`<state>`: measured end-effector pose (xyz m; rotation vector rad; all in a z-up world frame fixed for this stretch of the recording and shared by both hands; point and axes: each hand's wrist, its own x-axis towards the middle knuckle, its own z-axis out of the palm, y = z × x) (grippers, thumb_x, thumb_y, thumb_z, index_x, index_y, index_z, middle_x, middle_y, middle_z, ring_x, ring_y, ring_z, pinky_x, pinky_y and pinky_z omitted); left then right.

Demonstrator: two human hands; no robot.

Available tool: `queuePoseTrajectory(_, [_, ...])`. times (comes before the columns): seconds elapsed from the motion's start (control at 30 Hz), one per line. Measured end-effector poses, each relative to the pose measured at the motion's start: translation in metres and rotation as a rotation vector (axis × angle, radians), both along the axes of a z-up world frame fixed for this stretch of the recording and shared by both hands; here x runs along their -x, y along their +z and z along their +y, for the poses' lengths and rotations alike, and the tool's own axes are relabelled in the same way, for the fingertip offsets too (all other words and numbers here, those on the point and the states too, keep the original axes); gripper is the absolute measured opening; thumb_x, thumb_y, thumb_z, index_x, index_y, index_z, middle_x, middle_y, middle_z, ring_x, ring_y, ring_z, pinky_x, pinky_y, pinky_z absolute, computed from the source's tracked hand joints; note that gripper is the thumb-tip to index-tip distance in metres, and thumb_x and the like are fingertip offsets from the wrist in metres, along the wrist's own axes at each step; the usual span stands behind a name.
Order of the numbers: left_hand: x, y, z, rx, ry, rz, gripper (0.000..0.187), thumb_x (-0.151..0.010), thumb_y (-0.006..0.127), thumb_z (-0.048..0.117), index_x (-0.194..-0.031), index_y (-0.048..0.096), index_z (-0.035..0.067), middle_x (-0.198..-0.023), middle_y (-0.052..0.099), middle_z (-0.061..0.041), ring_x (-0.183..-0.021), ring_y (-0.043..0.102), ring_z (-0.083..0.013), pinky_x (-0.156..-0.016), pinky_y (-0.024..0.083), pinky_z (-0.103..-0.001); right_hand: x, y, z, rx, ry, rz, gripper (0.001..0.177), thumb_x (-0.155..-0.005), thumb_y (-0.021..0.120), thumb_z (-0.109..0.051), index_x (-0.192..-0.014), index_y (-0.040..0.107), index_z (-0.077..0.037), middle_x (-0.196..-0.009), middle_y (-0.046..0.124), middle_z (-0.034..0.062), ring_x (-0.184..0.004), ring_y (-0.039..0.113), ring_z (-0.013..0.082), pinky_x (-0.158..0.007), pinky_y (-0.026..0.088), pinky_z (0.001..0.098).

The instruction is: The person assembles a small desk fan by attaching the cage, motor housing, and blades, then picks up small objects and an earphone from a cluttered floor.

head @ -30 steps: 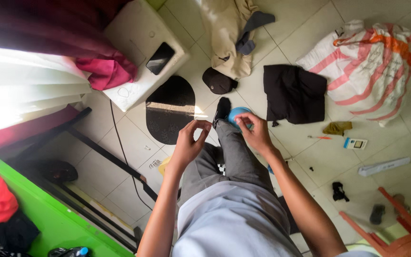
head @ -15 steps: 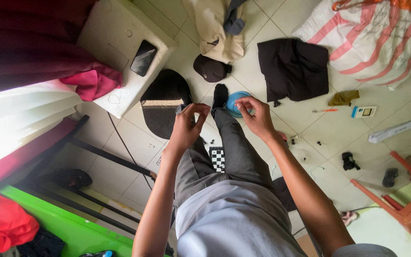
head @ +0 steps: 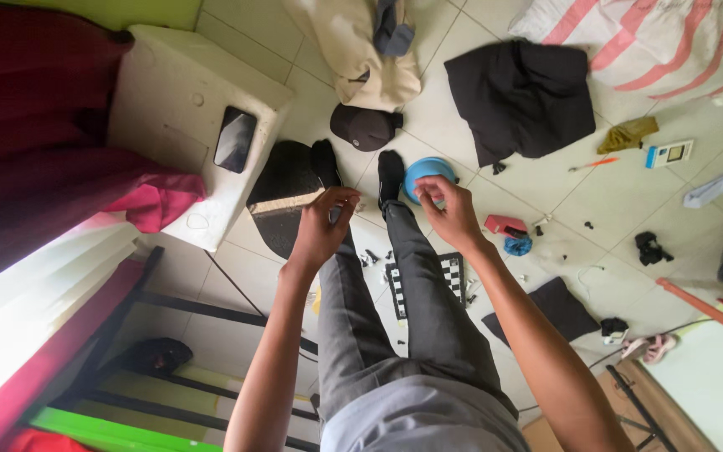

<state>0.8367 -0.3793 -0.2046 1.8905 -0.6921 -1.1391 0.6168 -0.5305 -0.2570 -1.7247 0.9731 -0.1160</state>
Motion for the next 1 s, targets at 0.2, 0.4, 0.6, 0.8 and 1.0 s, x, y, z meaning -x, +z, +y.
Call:
queuePoseTrajectory(0.2, [-0.018, -0.039, 0.0, 0.054, -0.054, -0.006, 0.015, -0.099, 0.065, 0.005, -0.112, 0.071, 0.001, -0.106, 0.076, -0.013, -0.096, 0.076, -0.0211, -0.084, 0.06, -0.032, -0.007, -0.03, 0.008, -0.044, -0.002, 0.056, 0.019, -0.098, 0.066, -0.008, -0.116, 0.066, -0.004, -0.102, 0.079, 0.0082, -0.096, 0.077, 0.0198, -0.083, 0.057, 0.0333])
queuePoseTrajectory(0.4, [-0.03, -0.072, -0.003, 0.009, -0.106, -0.04, 0.014, -0.099, 0.067, 0.004, -0.112, 0.071, -0.001, -0.106, 0.076, -0.015, -0.096, 0.076, -0.0231, -0.084, 0.059, -0.034, -0.009, -0.068, 0.012, -0.073, 0.005, 0.13, 0.016, -0.099, 0.066, -0.009, -0.114, 0.066, -0.004, -0.101, 0.078, 0.0087, -0.095, 0.077, 0.0206, -0.081, 0.057, 0.0341])
queuePoseTrajectory(0.6, [-0.031, -0.115, -0.003, -0.007, -0.127, -0.008, 0.014, -0.099, 0.065, 0.003, -0.111, 0.071, 0.0, -0.108, 0.076, -0.015, -0.097, 0.076, -0.0232, -0.083, 0.061, -0.034, -0.01, -0.099, 0.013, -0.071, -0.001, 0.193, 0.018, -0.097, 0.071, -0.01, -0.114, 0.067, -0.004, -0.103, 0.078, 0.0115, -0.09, 0.077, 0.0221, -0.08, 0.058, 0.0365])
queuePoseTrajectory(0.8, [-0.031, -0.158, -0.001, -0.002, -0.114, -0.012, 0.012, -0.099, 0.066, 0.003, -0.11, 0.07, 0.001, -0.107, 0.075, -0.015, -0.096, 0.077, -0.0239, -0.085, 0.065, -0.033, -0.012, -0.129, 0.012, -0.081, -0.098, 0.221, 0.023, -0.095, 0.071, -0.008, -0.117, 0.064, -0.004, -0.1, 0.076, 0.0151, -0.087, 0.076, 0.0231, -0.071, 0.059, 0.0343])
queuePoseTrajectory(1.0, [-0.037, -0.202, 0.001, 0.049, -0.236, -0.174, 0.01, -0.097, 0.067, 0.002, -0.106, 0.07, 0.003, -0.105, 0.076, -0.014, -0.098, 0.076, -0.0262, -0.088, 0.061, -0.037, -0.015, -0.168, 0.015, -0.034, -0.056, 0.187, 0.023, -0.097, 0.071, -0.007, -0.118, 0.063, -0.004, -0.103, 0.076, 0.0147, -0.089, 0.075, 0.0226, -0.074, 0.058, 0.0349])
